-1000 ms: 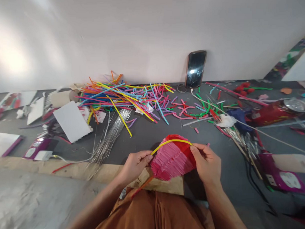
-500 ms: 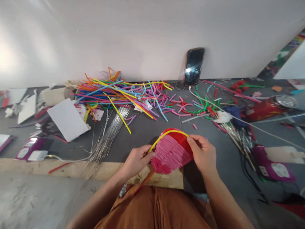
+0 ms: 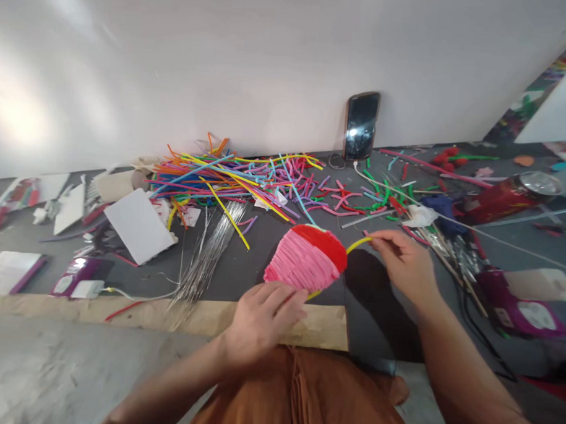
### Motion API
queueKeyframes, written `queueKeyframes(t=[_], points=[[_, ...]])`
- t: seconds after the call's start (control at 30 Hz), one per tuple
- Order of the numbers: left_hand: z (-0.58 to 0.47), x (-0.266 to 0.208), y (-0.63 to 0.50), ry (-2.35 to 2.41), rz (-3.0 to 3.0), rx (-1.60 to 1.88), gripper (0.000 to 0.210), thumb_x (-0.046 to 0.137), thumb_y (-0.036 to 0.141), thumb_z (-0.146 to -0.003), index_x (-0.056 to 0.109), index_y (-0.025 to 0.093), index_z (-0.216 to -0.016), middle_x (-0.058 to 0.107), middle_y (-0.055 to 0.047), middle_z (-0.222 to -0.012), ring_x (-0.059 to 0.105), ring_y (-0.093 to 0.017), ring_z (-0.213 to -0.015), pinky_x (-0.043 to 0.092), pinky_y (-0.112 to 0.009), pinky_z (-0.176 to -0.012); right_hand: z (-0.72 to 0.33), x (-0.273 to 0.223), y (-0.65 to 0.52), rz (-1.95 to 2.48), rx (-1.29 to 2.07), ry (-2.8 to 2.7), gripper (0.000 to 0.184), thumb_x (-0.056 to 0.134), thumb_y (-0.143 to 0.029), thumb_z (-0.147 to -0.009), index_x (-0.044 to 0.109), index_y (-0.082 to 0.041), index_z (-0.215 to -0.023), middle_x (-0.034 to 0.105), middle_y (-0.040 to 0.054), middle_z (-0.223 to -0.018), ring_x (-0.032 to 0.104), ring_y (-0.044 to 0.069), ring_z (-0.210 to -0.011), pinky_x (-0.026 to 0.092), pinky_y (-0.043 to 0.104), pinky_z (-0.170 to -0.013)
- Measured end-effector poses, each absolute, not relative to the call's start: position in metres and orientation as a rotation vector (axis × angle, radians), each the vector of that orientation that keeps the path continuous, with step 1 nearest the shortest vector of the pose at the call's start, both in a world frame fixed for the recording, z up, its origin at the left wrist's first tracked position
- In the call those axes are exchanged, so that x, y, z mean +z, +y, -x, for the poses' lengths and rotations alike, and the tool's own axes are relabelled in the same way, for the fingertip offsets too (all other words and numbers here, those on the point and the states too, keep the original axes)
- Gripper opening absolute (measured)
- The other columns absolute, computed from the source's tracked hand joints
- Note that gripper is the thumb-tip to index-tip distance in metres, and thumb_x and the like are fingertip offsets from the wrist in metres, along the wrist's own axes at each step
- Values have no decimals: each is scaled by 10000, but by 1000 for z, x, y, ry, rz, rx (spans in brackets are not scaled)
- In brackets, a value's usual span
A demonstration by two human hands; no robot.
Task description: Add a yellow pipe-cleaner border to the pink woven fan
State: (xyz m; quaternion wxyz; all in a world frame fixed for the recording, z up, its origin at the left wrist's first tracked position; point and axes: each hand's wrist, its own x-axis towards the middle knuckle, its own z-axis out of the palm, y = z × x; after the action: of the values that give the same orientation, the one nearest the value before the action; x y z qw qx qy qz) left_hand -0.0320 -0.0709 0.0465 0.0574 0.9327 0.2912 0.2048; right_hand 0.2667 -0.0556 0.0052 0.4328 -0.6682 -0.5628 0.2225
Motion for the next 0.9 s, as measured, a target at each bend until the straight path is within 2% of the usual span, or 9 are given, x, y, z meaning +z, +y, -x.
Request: queueKeyframes(t=[0.07, 0.17, 0.23, 0.37, 0.53, 0.63, 0.67, 0.77, 0.9], points=[[32, 37, -75, 903, -2768, 544, 234, 553, 324, -884, 614, 197, -1071, 699, -73, -946, 658, -178, -841, 531, -299, -755, -286, 1, -64, 1700, 556, -1601, 208, 523, -379, -820, 661, -224, -816, 709, 47, -802, 656, 200, -677, 502, 347, -680], [43, 29, -71, 1098, -2674, 530, 207, 484, 227, -913, 608, 186, -1074, 683, -82, -995, 635, -187, -899, 510, -327, -818, -312, 0, -74, 1683, 573, -1779, 233, 506, -413, -809, 663, -248, -762, 702, 38, -730, 648, 209, -639, 484, 342, -624], [55, 25, -68, 1220, -2633, 434, 222, 463, 201, -914, 596, 184, -1091, 663, -82, -1012, 609, -197, -939, 492, -346, -853, -322, 5, -77, 1728, 544, -1742, 239, 518, -435, -800, 668, -255, -753, 696, 40, -688, 639, 206, -607, 471, 334, -587], [71, 15, -78, 1356, -2513, 222, 266, 546, 333, -880, 566, 163, -1084, 626, -88, -1000, 573, -226, -931, 480, -363, -820, -328, 26, -73, 1912, 286, -1495, 197, 544, -387, -831, 680, -244, -817, 680, 69, -678, 624, 202, -603, 466, 341, -610], [70, 4, -97, 1342, -2536, 23, 202, 510, 361, -897, 588, 176, -879, 616, -56, -835, 557, -217, -778, 441, -352, -715, -323, 45, -48, 1975, -19, -1531, 229, 484, -300, -898, 690, -227, -967, 693, 129, -950, 623, 258, -913, 458, 391, -826], [66, 3, -98, 1336, -2569, 4, 212, 454, 285, -923, 579, 184, -786, 608, -40, -764, 558, -194, -724, 420, -326, -679, -308, 36, -39, 1820, -197, -1813, 232, 532, -206, -862, 699, -196, -1022, 602, 143, -1223, 458, 336, -1201, 352, 483, -1002], [65, 4, -97, 1343, -2577, 3, 215, 448, 276, -924, 578, 184, -779, 607, -38, -756, 558, -192, -718, 418, -324, -673, -301, 30, -39, 1743, -172, -1937, 258, 516, -174, -864, 693, -216, -1047, 577, 119, -1267, 431, 328, -1229, 334, 494, -1025], [66, 10, -91, 1413, -2563, -19, 201, 453, 278, -922, 589, 183, -808, 610, -42, -778, 562, -202, -739, 430, -338, -690, -279, 8, -46, 1378, 163, -2368, 351, 450, -90, -862, 685, -260, -1061, 652, 53, -1149, 515, 262, -1151, 423, 471, -986], [62, 14, -85, 1466, -2509, 102, 225, 489, 278, -910, 572, 175, -1092, 615, -75, -980, 566, -219, -901, 462, -364, -804, -267, -15, -63, 1285, 317, -2409, 228, 527, -223, -888, 685, -224, -1053, 680, 75, -1078, 575, 240, -1055, 500, 450, -914]])
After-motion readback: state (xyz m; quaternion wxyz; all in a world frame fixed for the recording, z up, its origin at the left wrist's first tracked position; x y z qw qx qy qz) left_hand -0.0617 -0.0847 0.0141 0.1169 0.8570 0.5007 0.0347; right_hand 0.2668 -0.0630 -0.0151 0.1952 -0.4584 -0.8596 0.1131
